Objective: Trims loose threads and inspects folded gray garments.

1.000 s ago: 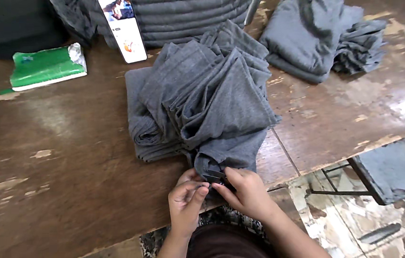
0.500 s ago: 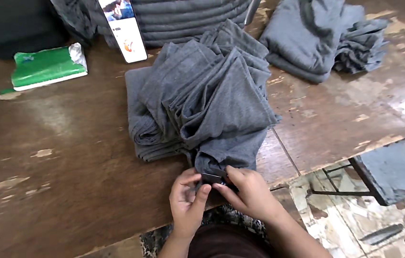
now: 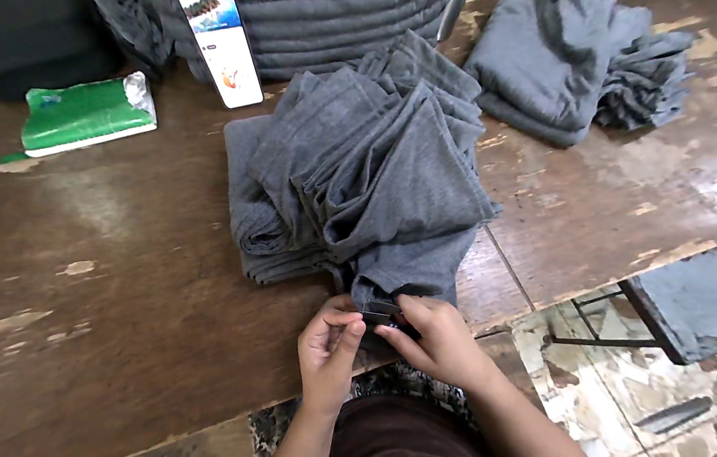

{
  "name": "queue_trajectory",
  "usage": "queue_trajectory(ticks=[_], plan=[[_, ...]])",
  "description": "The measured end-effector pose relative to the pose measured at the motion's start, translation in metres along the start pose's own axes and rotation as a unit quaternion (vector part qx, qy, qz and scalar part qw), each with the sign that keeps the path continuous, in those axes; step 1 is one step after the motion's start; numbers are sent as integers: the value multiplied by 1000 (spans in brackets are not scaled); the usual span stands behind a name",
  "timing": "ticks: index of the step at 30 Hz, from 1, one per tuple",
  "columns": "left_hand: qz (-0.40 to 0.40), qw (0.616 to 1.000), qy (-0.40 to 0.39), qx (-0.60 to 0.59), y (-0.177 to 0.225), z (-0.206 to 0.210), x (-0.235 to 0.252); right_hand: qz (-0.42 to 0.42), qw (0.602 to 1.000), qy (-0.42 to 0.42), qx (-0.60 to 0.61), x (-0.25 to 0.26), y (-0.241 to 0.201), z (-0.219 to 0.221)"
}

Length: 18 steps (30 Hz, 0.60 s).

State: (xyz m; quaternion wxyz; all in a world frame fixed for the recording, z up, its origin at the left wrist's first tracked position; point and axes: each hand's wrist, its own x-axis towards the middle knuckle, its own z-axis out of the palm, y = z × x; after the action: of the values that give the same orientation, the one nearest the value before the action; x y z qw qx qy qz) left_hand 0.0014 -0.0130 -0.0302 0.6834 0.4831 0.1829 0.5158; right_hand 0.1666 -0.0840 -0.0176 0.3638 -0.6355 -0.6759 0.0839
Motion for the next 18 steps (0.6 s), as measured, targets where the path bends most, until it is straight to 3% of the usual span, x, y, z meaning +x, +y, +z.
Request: queue_trajectory(ticks=[6, 8, 11, 15, 18], plan=[[45, 995, -19, 84, -2, 2, -3, 51, 997, -11, 53, 7, -5, 2], [78, 977, 5, 196, -5, 7, -4, 70, 993, 20, 97, 7, -1, 2], [107, 946, 24, 306, -9, 12, -4, 76, 992, 92, 40, 12, 6, 1], [141, 926, -35, 349, 3, 1, 0, 110, 989, 93, -46, 26, 27, 3], [175, 904, -73, 383, 15, -14, 5, 73, 988, 127, 48, 26, 41, -3]])
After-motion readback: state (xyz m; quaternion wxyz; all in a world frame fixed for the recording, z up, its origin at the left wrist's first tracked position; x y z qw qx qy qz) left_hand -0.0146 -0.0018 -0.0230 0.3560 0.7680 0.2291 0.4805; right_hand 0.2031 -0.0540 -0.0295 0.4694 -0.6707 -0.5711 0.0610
